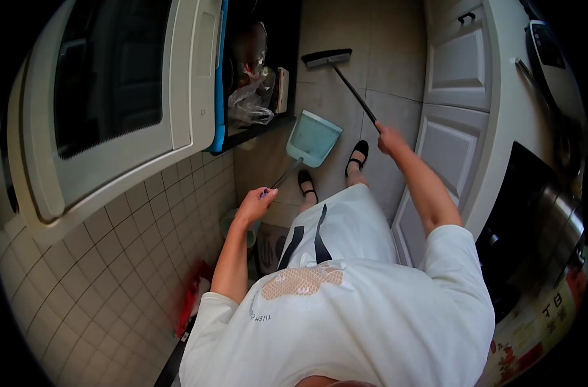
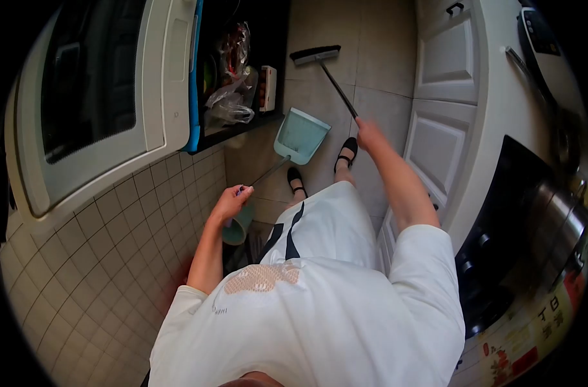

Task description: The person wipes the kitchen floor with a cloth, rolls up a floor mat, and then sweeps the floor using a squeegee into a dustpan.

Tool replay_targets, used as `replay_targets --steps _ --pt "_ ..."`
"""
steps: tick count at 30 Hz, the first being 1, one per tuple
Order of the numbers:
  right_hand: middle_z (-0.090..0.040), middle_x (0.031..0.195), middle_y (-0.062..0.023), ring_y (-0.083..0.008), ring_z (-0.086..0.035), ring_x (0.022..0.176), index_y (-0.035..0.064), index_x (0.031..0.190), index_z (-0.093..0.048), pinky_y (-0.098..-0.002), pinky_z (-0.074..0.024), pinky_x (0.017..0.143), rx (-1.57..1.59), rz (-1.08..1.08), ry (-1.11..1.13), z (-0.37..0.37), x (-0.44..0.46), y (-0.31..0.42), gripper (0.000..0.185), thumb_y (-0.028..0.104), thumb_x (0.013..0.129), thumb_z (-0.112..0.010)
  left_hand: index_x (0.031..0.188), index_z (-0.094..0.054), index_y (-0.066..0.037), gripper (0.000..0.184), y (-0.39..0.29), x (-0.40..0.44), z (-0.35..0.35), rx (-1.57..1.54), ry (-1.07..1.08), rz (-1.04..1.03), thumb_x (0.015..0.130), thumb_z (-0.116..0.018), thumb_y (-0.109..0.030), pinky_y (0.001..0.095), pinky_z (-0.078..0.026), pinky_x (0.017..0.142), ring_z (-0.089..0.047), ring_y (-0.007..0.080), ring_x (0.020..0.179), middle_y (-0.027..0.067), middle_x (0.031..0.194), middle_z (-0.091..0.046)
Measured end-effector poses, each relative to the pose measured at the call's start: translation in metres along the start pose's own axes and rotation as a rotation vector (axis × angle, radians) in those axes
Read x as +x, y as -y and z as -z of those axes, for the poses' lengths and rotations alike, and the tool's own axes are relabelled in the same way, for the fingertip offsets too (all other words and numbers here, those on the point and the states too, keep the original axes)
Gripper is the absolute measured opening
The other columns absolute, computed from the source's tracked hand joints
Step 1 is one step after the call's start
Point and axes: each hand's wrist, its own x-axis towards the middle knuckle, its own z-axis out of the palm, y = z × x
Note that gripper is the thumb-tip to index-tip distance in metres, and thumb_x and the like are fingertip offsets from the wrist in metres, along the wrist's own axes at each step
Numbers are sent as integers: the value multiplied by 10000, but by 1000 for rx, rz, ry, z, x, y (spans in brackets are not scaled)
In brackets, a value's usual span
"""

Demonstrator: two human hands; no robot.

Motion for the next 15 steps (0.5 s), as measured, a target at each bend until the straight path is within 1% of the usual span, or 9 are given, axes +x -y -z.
replay_targets --steps 2,3,5,6,8,11,12,14,15 --pt "-541 1026 -247 -388 -515 948 120 1281 -372 -401 -414 844 -13 -46 111 -13 -41 3 546 47 741 -416 832 -587 -3 362 21 -1 5 15 24 -17 819 -552 -362 253 -369 545 -428 89 571 5 613 -486" --pt "-541 1026 -247 -388 -515 948 120 1281 -372 -401 -414 844 -8 -59 103 -33 -60 -2 546 47 741 -416 825 -585 -3 364 31 -3 10 31 43 -28 818 -552 -366 253 -369 542 -428 91 564 5 611 -483" --pt "-549 1008 -244 -393 -520 929 160 1283 -369 -415 -424 828 -116 48 -5 -79 -88 -22 565 49 733 -426 815 -582 -4 366 46 -6 17 50 50 -59 815 -556 -369 256 -369 538 -425 93 559 7 606 -483" --pt "-549 1008 -244 -393 -520 929 160 1283 -369 -415 -425 828 -123 42 -12 -86 -110 -18 565 49 733 -426 806 -579 -4 369 57 -10 18 63 46 -73 811 -560 -373 258 -369 534 -423 94 554 10 600 -482" --pt "-559 984 -239 -393 -527 916 204 1286 -362 -422 -430 822 -6 -113 128 -95 -154 -2 582 53 728 -433 798 -577 -5 369 79 -11 25 65 60 -93 807 -564 -374 262 -371 534 -425 96 555 15 600 -485" --pt "-559 983 -239 -388 -537 901 233 1279 -373 -423 -429 815 -14 -69 17 -164 -198 -30 578 62 731 -438 789 -575 -7 372 115 -11 32 80 70 -119 800 -572 -378 269 -378 535 -432 100 560 23 604 -494" --pt "-559 983 -239 -388 -537 901 233 1279 -373 -423 -429 815 -19 -75 4 -164 -216 -22 578 62 731 -438 788 -576 -8 374 123 -11 33 95 63 -123 796 -576 -382 273 -381 536 -437 102 564 27 610 -499" --pt "-552 990 -245 -387 -537 900 222 1272 -386 -427 -426 809 50 -232 116 -158 -255 3 563 78 732 -452 788 -577 -9 376 128 -19 36 126 66 -113 794 -576 -384 276 -384 539 -443 106 570 30 620 -506" --pt "-552 990 -245 -387 -537 900 222 1272 -386 -427 -426 809 48 -238 109 -161 -271 6 563 78 732 -452 788 -579 -10 377 131 -23 37 157 62 -92 792 -576 -387 279 -388 541 -449 111 576 33 630 -512"
